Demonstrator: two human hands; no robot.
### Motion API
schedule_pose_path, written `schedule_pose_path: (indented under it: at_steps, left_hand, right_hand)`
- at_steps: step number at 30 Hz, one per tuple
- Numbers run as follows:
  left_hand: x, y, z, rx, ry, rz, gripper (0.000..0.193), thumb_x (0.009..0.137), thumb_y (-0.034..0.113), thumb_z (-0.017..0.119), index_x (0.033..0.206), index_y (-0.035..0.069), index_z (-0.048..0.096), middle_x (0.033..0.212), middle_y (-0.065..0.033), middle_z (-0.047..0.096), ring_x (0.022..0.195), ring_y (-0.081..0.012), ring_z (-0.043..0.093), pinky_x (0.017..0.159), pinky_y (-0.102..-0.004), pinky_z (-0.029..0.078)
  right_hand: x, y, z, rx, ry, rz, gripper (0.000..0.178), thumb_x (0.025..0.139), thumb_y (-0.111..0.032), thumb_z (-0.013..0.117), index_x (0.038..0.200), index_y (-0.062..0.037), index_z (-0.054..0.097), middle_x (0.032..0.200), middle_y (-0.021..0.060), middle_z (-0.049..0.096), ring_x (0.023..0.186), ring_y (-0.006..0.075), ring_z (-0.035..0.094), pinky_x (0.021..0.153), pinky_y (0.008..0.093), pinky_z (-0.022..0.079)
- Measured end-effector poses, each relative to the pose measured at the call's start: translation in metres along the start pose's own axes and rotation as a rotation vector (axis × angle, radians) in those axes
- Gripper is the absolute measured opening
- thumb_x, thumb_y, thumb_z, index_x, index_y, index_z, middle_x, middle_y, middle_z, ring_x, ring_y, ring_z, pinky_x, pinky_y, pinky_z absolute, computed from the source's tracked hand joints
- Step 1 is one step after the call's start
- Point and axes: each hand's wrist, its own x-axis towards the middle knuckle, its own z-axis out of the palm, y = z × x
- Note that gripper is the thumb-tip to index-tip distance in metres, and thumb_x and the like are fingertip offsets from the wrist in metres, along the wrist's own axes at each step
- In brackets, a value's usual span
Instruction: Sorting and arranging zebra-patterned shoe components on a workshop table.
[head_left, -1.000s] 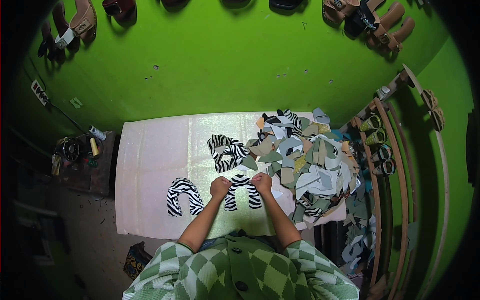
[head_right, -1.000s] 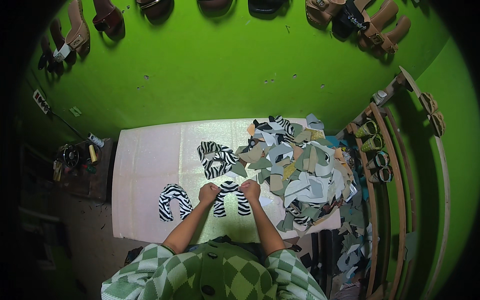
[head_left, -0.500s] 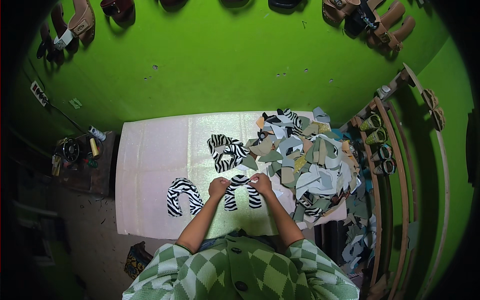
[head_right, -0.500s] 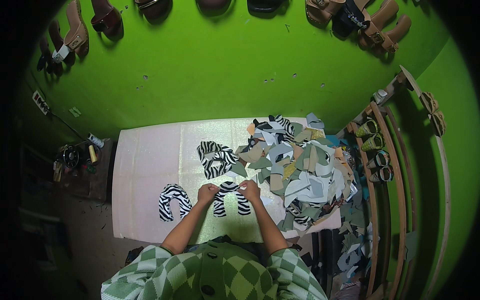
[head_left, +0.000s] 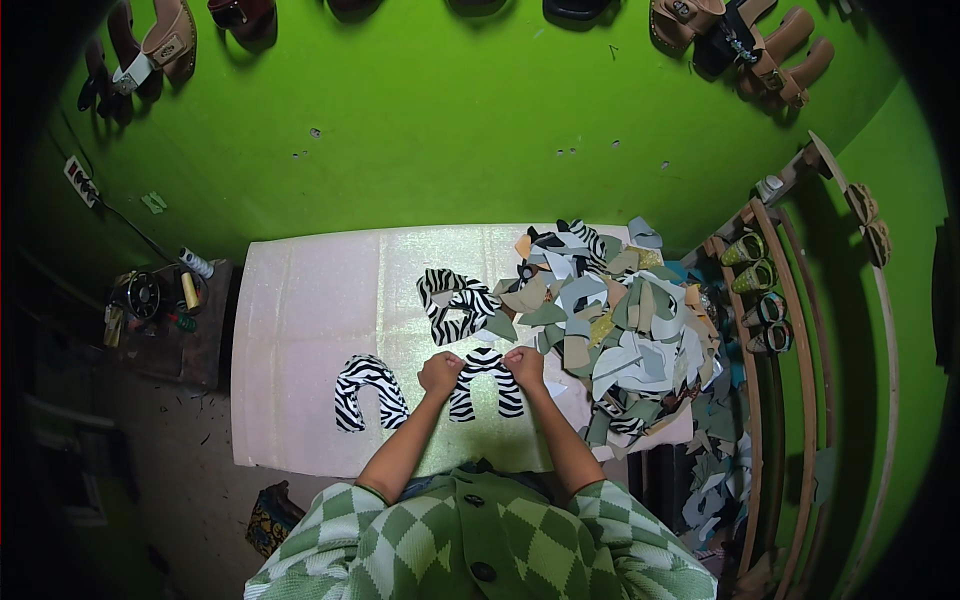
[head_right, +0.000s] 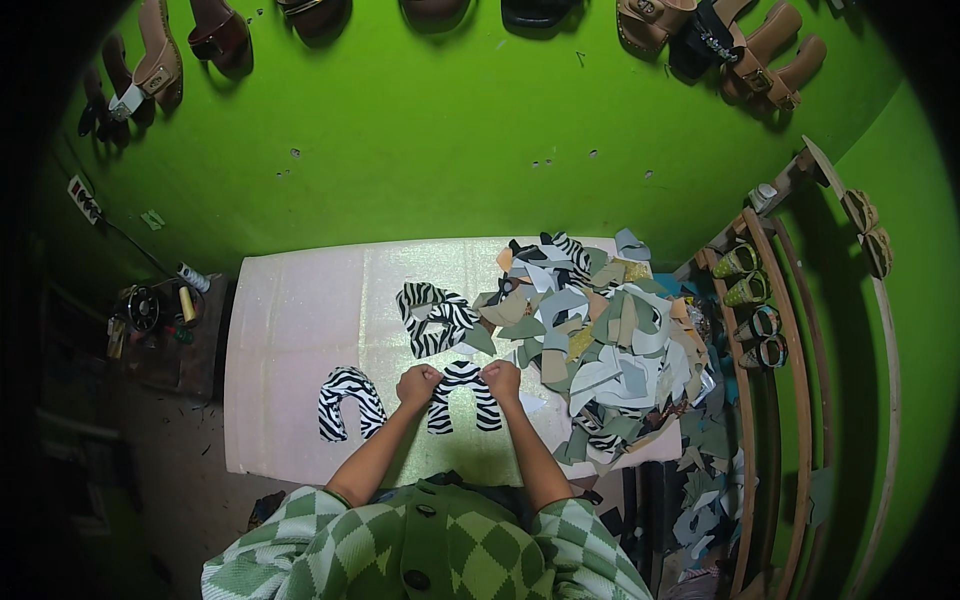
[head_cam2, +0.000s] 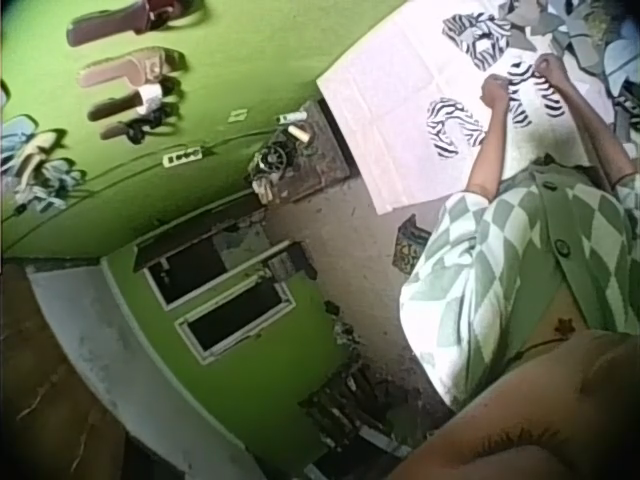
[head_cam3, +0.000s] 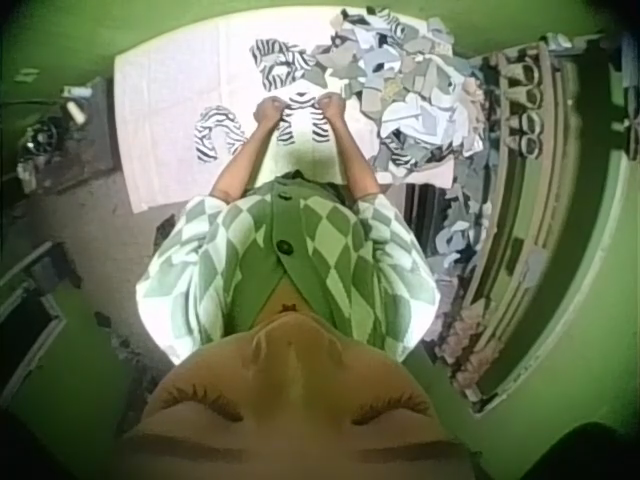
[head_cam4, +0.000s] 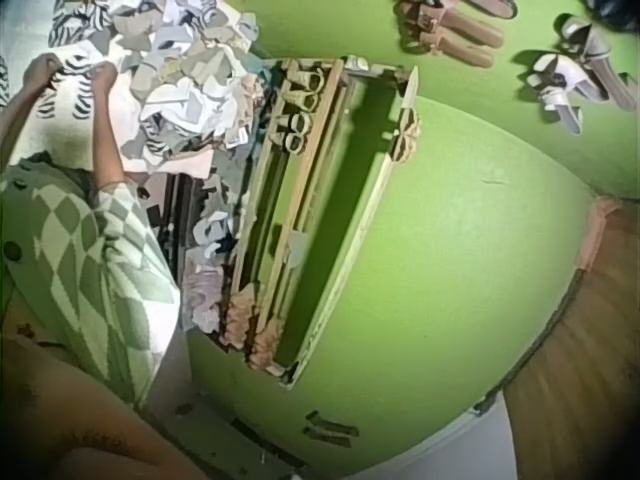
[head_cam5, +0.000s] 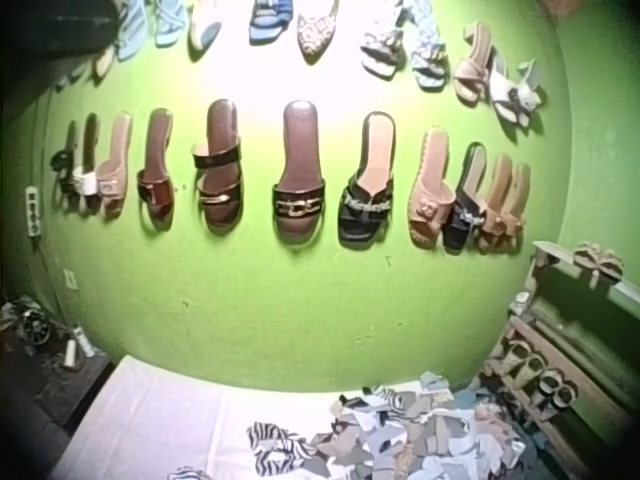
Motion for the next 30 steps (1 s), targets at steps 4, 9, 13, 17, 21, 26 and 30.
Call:
schedule_pose_path:
  at_steps: [4, 9, 13, 17, 21, 26, 30]
  left_hand:
    - [0.000, 0.001, 0.001, 0.050, 0.029, 0.032, 0.013, 0.068, 0.031, 0.069, 0.072, 0.019, 0.068, 0.073, 0.0023, 0.067, 0.072, -0.0162, 0.064, 0.066, -0.0342, 0.044]
    - [-0.001, -0.002, 0.004, 0.091, 0.083, 0.066, 0.014, 0.069, 0.031, 0.069, 0.073, 0.017, 0.068, 0.068, 0.0019, 0.064, 0.065, -0.0156, 0.062, 0.060, -0.0316, 0.045]
    - [-0.001, 0.000, 0.005, 0.086, 0.090, 0.063, 0.014, 0.069, 0.030, 0.069, 0.071, 0.017, 0.068, 0.067, 0.0020, 0.064, 0.065, -0.0158, 0.062, 0.065, -0.0354, 0.042]
    - [-0.002, 0.006, 0.006, 0.125, 0.092, 0.087, 0.015, 0.068, 0.029, 0.070, 0.074, 0.015, 0.066, 0.065, 0.0025, 0.062, 0.067, -0.0180, 0.059, 0.072, -0.0377, 0.036]
    - [-0.013, 0.006, -0.001, 0.318, 0.188, 0.231, 0.015, 0.070, 0.025, 0.067, 0.080, 0.014, 0.064, 0.075, 0.0020, 0.064, 0.076, -0.0187, 0.057, 0.073, -0.0356, 0.035]
    - [-0.034, -0.013, 0.017, 0.541, 0.328, 0.774, 0.029, 0.077, 0.021, 0.057, 0.105, 0.014, 0.060, 0.102, -0.0009, 0.058, 0.091, -0.0194, 0.050, 0.077, -0.0370, 0.036]
    - [-0.056, -0.019, 0.019, 0.555, 0.280, 0.748, 0.046, 0.079, 0.025, 0.055, 0.124, 0.015, 0.050, 0.122, -0.0038, 0.051, 0.106, -0.0228, 0.046, 0.084, -0.0383, 0.035]
  right_hand:
    - [-0.002, 0.000, 0.002, -0.033, 0.062, 0.008, 0.017, 0.064, -0.014, 0.076, 0.069, -0.0021, 0.066, 0.062, 0.0074, 0.064, 0.055, 0.0139, 0.061, 0.055, 0.0262, 0.048]
    - [-0.004, -0.005, 0.003, -0.046, 0.074, 0.018, 0.016, 0.063, -0.013, 0.076, 0.068, -0.0018, 0.066, 0.061, 0.0078, 0.064, 0.054, 0.0147, 0.061, 0.055, 0.0268, 0.048]
    - [-0.004, -0.006, 0.004, -0.068, 0.085, 0.040, 0.016, 0.063, -0.012, 0.076, 0.067, -0.0016, 0.065, 0.061, 0.0082, 0.063, 0.054, 0.0159, 0.060, 0.055, 0.0279, 0.048]
    - [-0.009, -0.013, 0.006, -0.095, 0.145, 0.064, 0.015, 0.063, -0.010, 0.075, 0.069, -0.0019, 0.064, 0.064, 0.0097, 0.062, 0.059, 0.0217, 0.060, 0.060, 0.0315, 0.048]
    - [-0.033, -0.041, 0.007, -0.262, 0.197, -0.084, 0.019, 0.070, -0.007, 0.067, 0.087, -0.0036, 0.060, 0.091, 0.0125, 0.056, 0.084, 0.0288, 0.056, 0.070, 0.0367, 0.044]
    - [-0.058, -0.029, 0.018, -0.500, 0.071, -0.454, 0.029, 0.080, -0.008, 0.048, 0.107, -0.0113, 0.059, 0.107, 0.0107, 0.053, 0.099, 0.0240, 0.052, 0.080, 0.0346, 0.040]
    - [-0.077, -0.026, 0.028, -0.720, 0.129, -0.505, 0.048, 0.081, -0.010, 0.049, 0.128, -0.0171, 0.046, 0.126, 0.0110, 0.046, 0.110, 0.0226, 0.047, 0.089, 0.0440, 0.034]
